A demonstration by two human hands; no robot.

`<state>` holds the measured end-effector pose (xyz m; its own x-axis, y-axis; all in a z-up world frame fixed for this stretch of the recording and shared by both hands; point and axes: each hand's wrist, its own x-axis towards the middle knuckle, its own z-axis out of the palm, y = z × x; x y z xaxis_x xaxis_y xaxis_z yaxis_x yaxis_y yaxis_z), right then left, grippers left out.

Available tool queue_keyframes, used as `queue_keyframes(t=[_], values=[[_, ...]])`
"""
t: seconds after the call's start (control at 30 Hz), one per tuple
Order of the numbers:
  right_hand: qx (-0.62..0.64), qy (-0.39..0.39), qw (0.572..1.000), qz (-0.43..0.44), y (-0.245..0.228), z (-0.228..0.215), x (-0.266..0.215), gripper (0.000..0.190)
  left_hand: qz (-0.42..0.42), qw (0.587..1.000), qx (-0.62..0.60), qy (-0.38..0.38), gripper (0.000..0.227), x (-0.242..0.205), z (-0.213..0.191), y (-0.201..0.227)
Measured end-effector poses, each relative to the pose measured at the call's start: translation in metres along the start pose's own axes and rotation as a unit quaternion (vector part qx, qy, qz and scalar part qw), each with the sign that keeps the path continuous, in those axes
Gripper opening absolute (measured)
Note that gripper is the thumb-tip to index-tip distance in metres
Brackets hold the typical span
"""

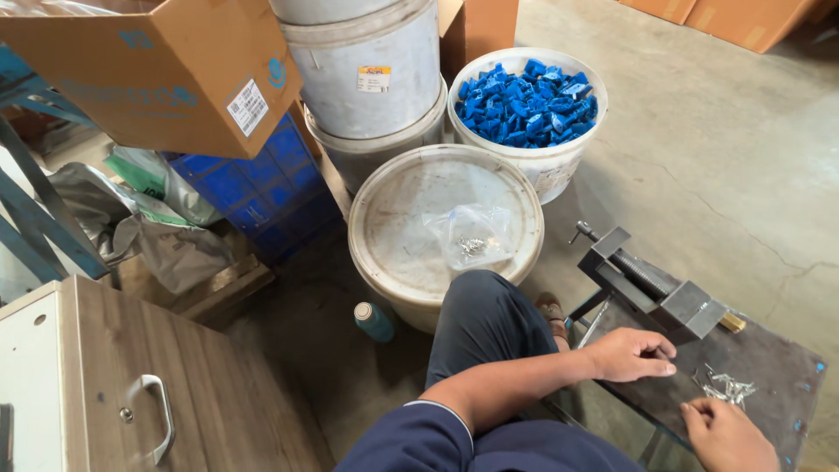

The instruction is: The person sits cross-legged and uses a bench vise to assemble small metal fasteners. They pick up individual pins and nuts, place them into the vise jaws, and tighten the screw to secure them. The person occasionally adjusts the vise and handles a small wooden block during the process.

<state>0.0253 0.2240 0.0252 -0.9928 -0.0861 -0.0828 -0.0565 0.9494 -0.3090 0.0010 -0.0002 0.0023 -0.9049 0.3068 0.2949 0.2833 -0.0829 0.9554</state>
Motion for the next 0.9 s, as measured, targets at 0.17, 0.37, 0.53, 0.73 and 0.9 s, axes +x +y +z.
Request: queue_keyframes(t=[0.17, 0.37, 0.53, 0.73, 0.9], values=[[-0.035, 0.067, 0.995, -0.066, 0.001, 0.005, -0.016, 0.026, -0.011, 0.998, 0.062, 0.025, 0.035, 0.001, 0.004, 0.001], [0.628, -0.055, 0.775, 0.047, 0.035, 0.006, -0.009, 0.015, -0.107, 0.990, 0.095, 0.016, 0.047, -0.005, 0.036, 0.020], [0.813, -0.055, 0.576, 0.073, 0.029, -0.017, -0.014, 0.016, -0.037, 0.988, 0.148, -0.037, 0.039, 0.011, 0.082, 0.053], [0.840, -0.053, 0.532, 0.095, 0.058, -0.008, -0.015, 0.016, -0.046, 0.987, 0.139, -0.063, 0.025, 0.040, 0.103, 0.039], [0.842, -0.081, 0.526, 0.089, 0.074, 0.010, -0.008, 0.021, -0.047, 0.994, 0.076, -0.057, 0.019, 0.030, 0.111, 0.013]])
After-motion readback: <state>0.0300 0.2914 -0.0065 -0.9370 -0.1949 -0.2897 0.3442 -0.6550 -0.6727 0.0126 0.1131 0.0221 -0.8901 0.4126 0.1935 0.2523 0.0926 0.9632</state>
